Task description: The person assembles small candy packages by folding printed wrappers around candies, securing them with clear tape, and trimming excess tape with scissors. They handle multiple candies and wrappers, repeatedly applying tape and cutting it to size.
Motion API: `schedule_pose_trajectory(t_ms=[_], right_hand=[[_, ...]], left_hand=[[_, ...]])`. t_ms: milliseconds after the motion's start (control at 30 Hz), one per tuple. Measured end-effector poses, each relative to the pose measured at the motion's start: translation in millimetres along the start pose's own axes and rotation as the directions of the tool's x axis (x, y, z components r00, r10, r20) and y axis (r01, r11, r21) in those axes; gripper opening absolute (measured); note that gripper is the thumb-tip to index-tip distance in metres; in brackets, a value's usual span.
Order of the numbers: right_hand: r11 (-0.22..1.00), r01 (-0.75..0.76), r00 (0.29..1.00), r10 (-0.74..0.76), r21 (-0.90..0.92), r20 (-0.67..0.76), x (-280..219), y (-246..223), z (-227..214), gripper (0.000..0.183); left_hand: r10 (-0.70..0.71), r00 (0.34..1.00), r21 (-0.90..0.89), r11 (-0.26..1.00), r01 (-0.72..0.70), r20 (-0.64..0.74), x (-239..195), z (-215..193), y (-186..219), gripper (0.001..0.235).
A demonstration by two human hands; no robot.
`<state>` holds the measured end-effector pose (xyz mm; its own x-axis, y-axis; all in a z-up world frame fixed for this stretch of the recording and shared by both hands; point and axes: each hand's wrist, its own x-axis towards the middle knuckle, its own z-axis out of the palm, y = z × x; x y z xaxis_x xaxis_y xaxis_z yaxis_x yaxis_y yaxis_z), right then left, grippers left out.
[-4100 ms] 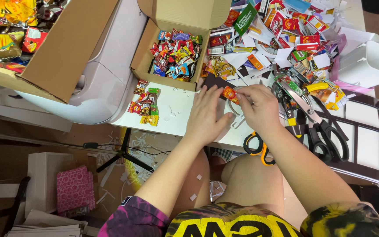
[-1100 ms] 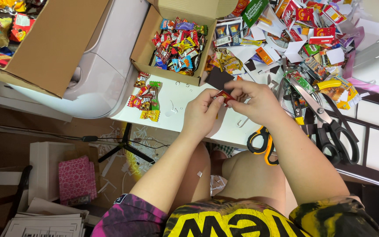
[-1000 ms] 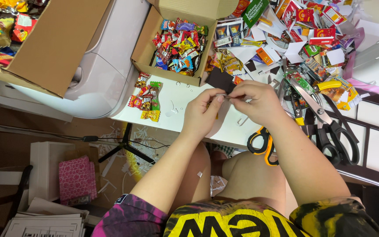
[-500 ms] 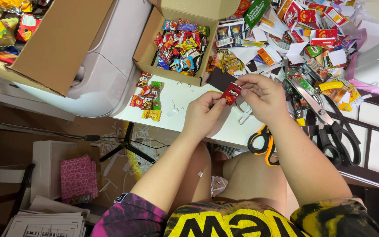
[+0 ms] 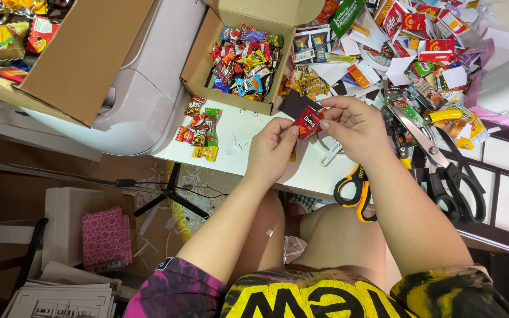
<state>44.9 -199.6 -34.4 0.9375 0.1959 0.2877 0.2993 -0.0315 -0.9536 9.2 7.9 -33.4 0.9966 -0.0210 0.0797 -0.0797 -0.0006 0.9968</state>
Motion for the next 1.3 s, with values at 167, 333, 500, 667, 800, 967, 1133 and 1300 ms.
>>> schedule_pose_trajectory(t_ms=[167, 333, 500, 667, 800, 967, 1133, 1300], right_hand=[[1.0, -0.004, 1.0, 0.004, -0.009, 0.004, 0, 6, -2, 0.036], [0.993, 0.02, 0.998, -0.014, -0.117, 0.053, 1, -15, 8, 0.035], [0.922, 0.174, 0.982, -0.139, -0.345, 0.126, 5, -30, 13, 0.025], [0.897, 0.192, 0.981, -0.163, -0.398, 0.108, 5, -21, 8, 0.021], [0.918, 0.14, 0.989, -0.113, -0.372, 0.094, 2, -20, 6, 0.017], [0.908, 0.194, 0.98, -0.159, -0.372, 0.123, 1, -29, 11, 0.028], [0.892, 0.219, 0.975, -0.189, -0.395, 0.115, 3, -22, 8, 0.023], [0.961, 0.091, 0.996, -0.085, -0.262, 0.033, -2, -8, 4, 0.016]], left_hand=[[-0.004, 1.0, 0.003, 1.0, 0.004, 0.0, 1, 0, 1, 0.014], [-0.004, 1.0, 0.01, 1.0, 0.004, 0.01, 1, 0, 0, 0.014], [-0.015, 1.0, 0.032, 0.999, 0.015, 0.017, -4, -1, 12, 0.022], [0.034, 0.996, -0.015, 0.999, -0.033, 0.078, -3, 1, 16, 0.05], [0.026, 0.998, 0.13, 0.991, -0.034, 0.063, -2, 0, 5, 0.022], [-0.019, 0.999, 0.09, 0.996, 0.015, 0.043, 0, 0, 4, 0.022], [-0.025, 0.998, 0.085, 0.996, 0.02, 0.055, 2, 2, 2, 0.025], [-0.034, 0.994, 0.012, 0.999, 0.033, 0.104, -3, 3, 9, 0.023]])
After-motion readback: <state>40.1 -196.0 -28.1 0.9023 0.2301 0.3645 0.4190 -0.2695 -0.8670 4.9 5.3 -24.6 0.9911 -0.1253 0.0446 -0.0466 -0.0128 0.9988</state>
